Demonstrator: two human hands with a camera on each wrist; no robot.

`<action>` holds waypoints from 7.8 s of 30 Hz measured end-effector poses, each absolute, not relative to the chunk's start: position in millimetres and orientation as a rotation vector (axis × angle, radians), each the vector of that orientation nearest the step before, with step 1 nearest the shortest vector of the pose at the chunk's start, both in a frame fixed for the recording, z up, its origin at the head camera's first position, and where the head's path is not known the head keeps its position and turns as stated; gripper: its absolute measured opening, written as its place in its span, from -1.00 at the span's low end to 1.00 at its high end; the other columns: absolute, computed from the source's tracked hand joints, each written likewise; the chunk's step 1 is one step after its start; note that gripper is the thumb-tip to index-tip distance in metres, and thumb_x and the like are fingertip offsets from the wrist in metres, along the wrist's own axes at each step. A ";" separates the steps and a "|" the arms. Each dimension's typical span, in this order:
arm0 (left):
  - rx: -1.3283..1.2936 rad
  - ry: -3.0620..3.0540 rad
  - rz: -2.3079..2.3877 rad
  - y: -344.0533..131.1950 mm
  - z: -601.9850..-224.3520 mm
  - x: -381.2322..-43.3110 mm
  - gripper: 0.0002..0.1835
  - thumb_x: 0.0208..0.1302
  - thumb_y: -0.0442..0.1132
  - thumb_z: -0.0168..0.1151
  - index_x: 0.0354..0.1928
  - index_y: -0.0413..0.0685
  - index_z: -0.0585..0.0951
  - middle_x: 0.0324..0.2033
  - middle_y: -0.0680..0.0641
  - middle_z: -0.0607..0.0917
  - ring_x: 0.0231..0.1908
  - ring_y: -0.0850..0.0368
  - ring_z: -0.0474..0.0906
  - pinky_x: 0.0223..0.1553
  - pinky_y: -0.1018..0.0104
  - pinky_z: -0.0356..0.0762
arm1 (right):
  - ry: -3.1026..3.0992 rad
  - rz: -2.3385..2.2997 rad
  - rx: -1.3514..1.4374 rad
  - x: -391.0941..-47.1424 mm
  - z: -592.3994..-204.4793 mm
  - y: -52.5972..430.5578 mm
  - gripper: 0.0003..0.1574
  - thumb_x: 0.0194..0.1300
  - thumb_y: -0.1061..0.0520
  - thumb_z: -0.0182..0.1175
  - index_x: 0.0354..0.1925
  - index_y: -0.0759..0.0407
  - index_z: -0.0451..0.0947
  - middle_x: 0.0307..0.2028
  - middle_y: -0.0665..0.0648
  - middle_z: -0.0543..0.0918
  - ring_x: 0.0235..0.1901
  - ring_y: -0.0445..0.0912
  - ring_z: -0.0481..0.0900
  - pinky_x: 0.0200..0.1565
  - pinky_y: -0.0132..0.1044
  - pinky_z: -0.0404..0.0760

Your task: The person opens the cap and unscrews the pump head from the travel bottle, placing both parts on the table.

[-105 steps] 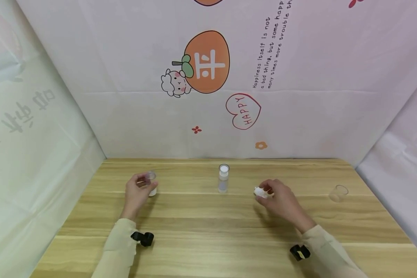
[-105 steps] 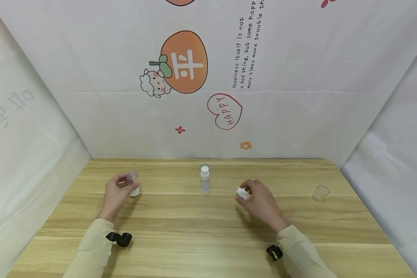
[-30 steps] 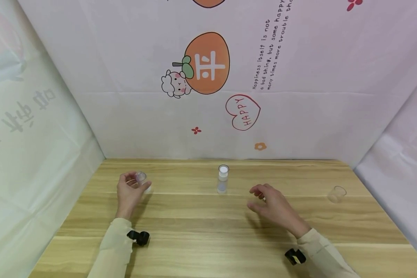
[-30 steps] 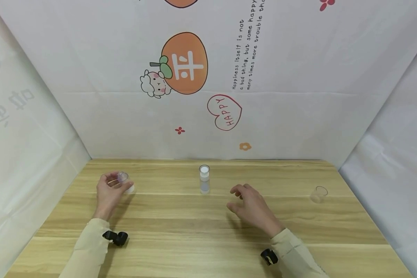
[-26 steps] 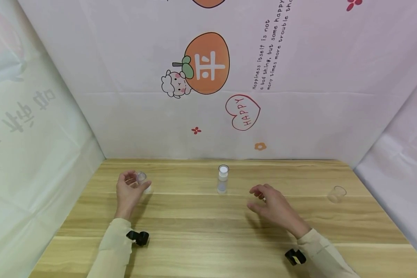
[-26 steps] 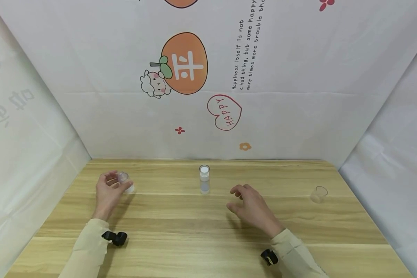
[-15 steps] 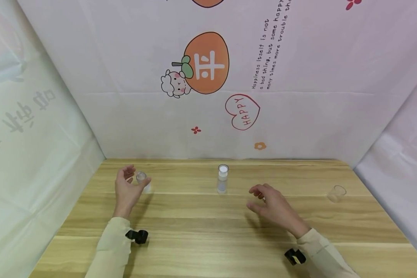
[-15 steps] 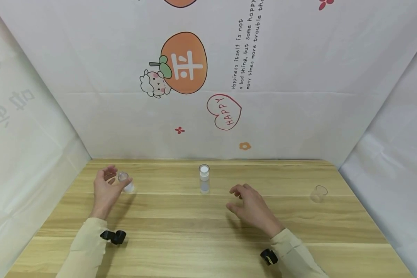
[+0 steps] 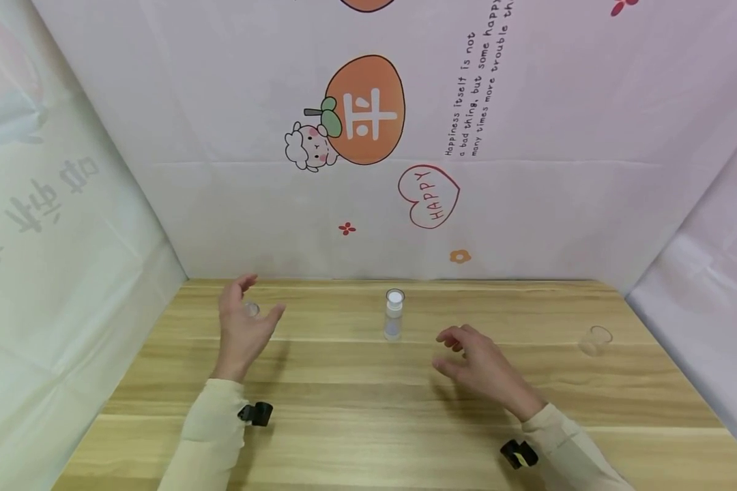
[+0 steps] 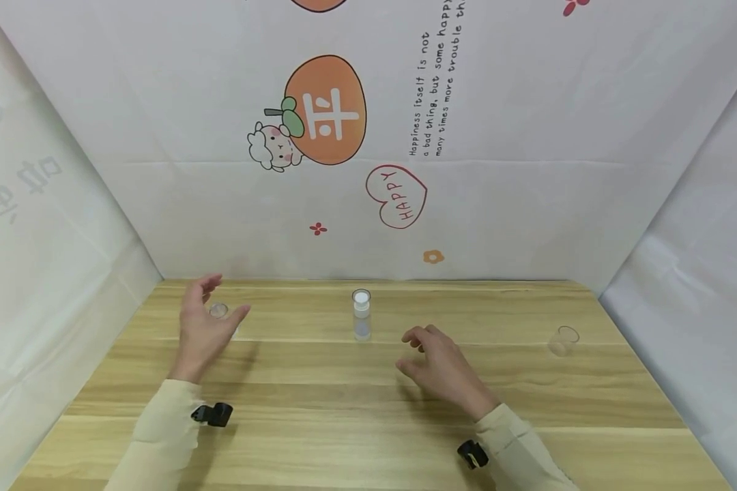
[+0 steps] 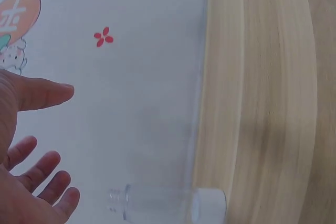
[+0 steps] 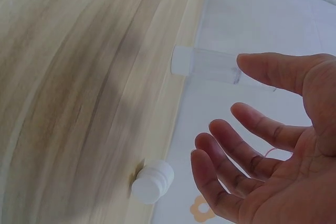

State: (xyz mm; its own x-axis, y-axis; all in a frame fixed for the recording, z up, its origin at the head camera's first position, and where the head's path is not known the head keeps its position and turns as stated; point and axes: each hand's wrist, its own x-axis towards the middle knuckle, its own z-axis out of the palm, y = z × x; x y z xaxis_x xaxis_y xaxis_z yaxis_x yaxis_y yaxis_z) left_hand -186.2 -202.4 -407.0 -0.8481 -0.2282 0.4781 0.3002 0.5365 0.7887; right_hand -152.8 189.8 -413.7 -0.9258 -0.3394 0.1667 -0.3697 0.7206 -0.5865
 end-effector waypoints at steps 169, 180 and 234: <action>-0.850 -2.855 -0.698 -69.6 -414.3 -154.4 -0.69 0.05 -0.23 0.58 -0.13 -0.04 0.75 -0.31 0.05 0.68 -0.28 0.17 0.49 -0.25 0.28 0.45 | -2.687 2.048 0.553 -148.4 -431.7 168.4 -0.15 0.16 0.09 0.53 0.29 0.32 0.38 0.14 0.28 0.47 0.10 0.17 0.51 0.06 -0.12 0.60; -0.883 -2.811 -0.546 -65.0 -411.9 -148.4 -0.67 0.01 -0.16 0.60 -0.15 0.00 0.73 -0.29 0.06 0.66 -0.28 0.17 0.48 -0.28 0.32 0.43 | -2.656 2.030 0.640 -150.7 -432.9 166.5 -0.31 0.22 0.09 0.49 0.23 0.23 0.44 0.12 0.31 0.50 0.04 0.14 0.53 0.06 -0.08 0.57; -0.930 -2.865 -0.787 -75.5 -405.8 -151.1 -0.62 0.09 -0.09 0.58 -0.06 -0.04 0.75 -0.32 0.00 0.70 -0.38 0.25 0.48 -0.32 0.34 0.46 | -2.568 1.995 0.604 -149.7 -431.5 162.1 -0.69 0.18 0.30 0.47 -0.12 0.30 0.61 -0.07 0.27 0.66 -0.11 0.07 0.67 -0.14 -0.26 0.70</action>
State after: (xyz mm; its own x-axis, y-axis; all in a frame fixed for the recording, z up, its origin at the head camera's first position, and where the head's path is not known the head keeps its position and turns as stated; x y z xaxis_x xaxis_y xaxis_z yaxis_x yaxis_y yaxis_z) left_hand -151.1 -75.5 -405.8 -0.8212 0.5424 0.1772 0.5568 0.6940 0.4565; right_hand -149.7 162.1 -431.5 -0.9201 -0.3812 0.0905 -0.1820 0.2112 -0.9603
